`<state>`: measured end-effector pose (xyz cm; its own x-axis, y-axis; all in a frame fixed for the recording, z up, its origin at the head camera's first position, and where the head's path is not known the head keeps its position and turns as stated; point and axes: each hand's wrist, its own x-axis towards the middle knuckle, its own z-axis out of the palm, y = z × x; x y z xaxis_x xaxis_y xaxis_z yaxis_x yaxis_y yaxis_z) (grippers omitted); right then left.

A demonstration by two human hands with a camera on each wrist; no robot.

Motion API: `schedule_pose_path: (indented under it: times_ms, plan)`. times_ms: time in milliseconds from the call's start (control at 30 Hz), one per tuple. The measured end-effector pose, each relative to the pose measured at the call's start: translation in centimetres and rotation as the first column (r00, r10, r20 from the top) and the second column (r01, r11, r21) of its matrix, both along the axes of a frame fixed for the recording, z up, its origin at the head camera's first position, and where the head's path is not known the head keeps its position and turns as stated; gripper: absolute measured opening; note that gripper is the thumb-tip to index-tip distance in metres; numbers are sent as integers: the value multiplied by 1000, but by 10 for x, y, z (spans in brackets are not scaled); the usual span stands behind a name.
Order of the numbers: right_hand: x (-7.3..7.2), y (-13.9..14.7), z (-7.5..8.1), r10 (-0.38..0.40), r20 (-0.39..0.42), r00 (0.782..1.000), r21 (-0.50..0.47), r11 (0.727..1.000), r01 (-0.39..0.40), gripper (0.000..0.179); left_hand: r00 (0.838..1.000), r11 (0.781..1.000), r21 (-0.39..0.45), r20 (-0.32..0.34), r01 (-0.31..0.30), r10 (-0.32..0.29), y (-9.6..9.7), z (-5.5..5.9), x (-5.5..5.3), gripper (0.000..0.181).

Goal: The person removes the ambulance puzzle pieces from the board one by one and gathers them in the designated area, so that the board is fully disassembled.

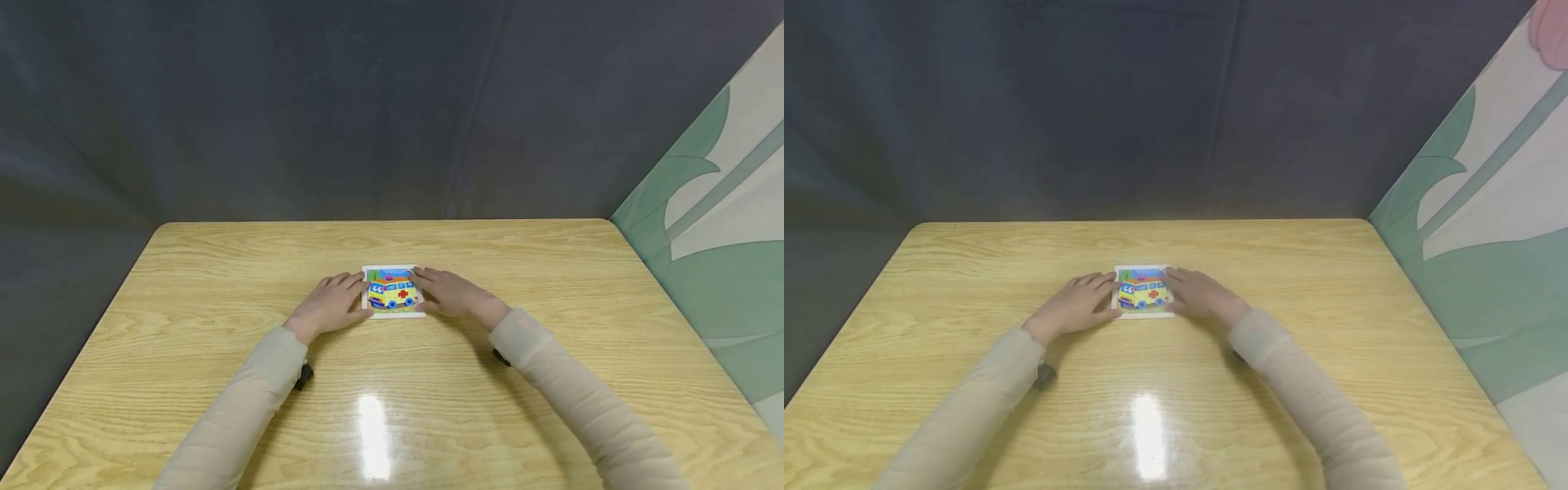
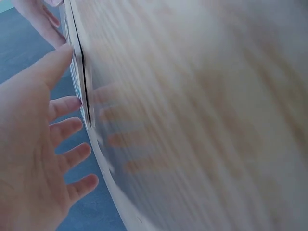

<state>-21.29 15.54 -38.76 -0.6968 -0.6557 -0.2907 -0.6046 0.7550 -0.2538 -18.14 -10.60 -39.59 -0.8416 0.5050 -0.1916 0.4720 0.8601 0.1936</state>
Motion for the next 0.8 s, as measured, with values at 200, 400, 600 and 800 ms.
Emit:
schedule_pose_path:
  times_ms: [200,400,600,800]
  plan:
    - [3,2,2,18,-3,1000,-10,1000,-18,71,999,999,33,46,-17,15,-2,-3,-1,72]
    - [5,2,6,59,-34,998,-10,998,-60,70,996,999,40,83,-28,25,-2,-3,-1,80]
    - [5,0,9,62,-43,997,9,998,-61,69,991,1000,6,131,-29,28,1,1,2,83]
    - [2,-15,15,-110,61,992,-120,986,117,55,986,999,12,165,-34,31,2,3,4,86]
